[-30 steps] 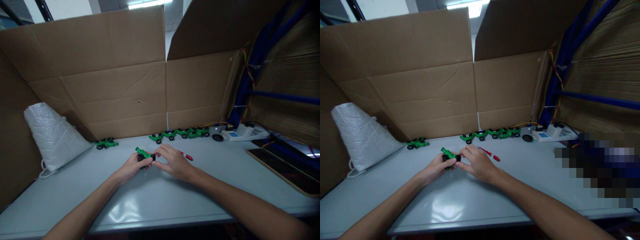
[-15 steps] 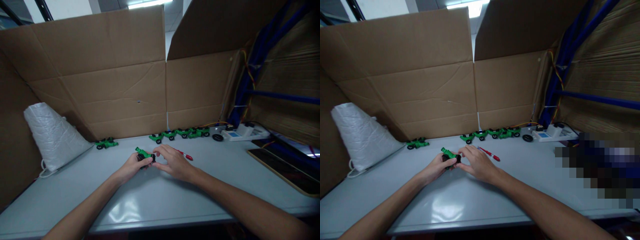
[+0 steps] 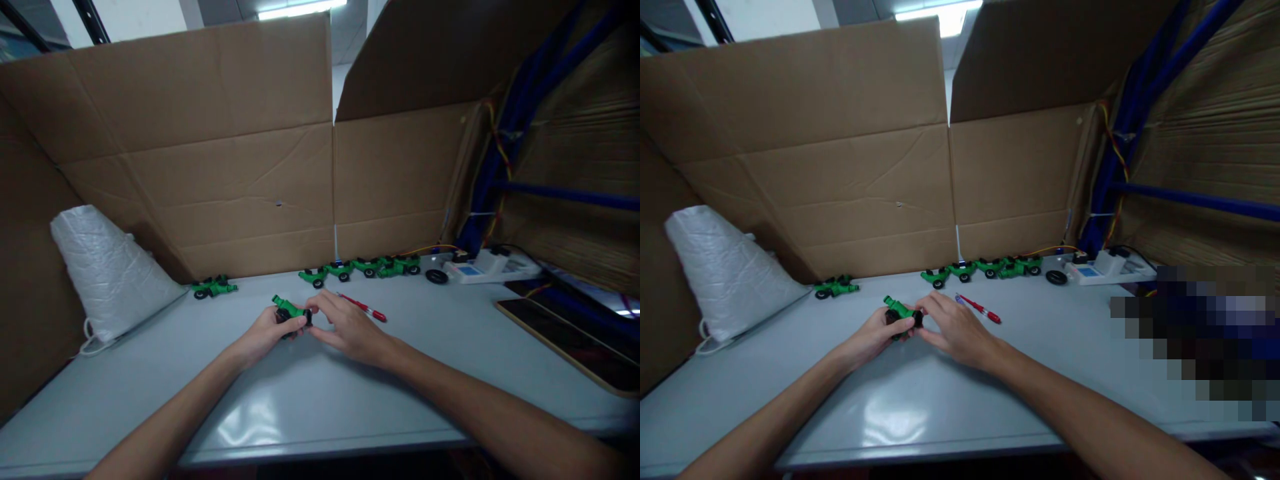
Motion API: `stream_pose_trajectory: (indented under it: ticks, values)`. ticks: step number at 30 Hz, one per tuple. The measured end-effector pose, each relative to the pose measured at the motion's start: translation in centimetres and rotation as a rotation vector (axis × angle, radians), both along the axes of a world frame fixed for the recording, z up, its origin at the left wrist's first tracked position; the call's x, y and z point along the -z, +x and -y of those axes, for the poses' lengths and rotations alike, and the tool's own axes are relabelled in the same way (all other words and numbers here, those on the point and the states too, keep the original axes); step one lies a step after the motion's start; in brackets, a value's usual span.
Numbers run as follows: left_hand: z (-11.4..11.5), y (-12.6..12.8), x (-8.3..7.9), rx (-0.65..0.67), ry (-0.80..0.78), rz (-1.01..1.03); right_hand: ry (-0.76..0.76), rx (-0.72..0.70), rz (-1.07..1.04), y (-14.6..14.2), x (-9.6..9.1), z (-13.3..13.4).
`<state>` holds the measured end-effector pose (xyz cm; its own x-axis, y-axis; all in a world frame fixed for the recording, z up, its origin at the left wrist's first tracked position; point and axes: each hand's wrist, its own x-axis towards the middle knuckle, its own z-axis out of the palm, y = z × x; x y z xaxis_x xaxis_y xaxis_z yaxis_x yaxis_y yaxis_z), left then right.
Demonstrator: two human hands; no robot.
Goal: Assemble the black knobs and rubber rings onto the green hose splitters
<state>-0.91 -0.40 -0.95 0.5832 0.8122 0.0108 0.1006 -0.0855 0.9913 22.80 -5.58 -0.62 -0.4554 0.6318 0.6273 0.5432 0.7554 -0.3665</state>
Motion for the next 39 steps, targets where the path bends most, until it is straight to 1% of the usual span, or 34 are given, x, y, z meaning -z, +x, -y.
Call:
stream_pose_trajectory:
  ticks: [8,14,21,28,32,39]
  values:
    - [0.13,0.07,-0.15,0.009,-0.005,0.004,-0.011,0.031,0.014,0.04,-0.02,-0.03]
    - [0.16,0.03,-0.36,0.01,-0.005,-0.013,-0.026,-0.023,-0.002,-0.02,-0.36,0.26]
    - [0.17,0.04,-0.37,0.023,0.004,-0.015,-0.007,0.029,0.005,0.02,-0.17,0.06]
    - [0.01,-0.01,-0.06,0.004,-0.01,-0.01,-0.018,-0.023,0.01,0.01,-0.48,0.37]
    - [0.07,-0.04,0.03,0.011,-0.005,-0.004,0.005,-0.003,0.01,-0.04,-0.53,0.33]
    - [0.28,0.03,-0.34,0.01,-0.002,-0.024,0.006,0.032,0.019,-0.02,-0.14,0.09]
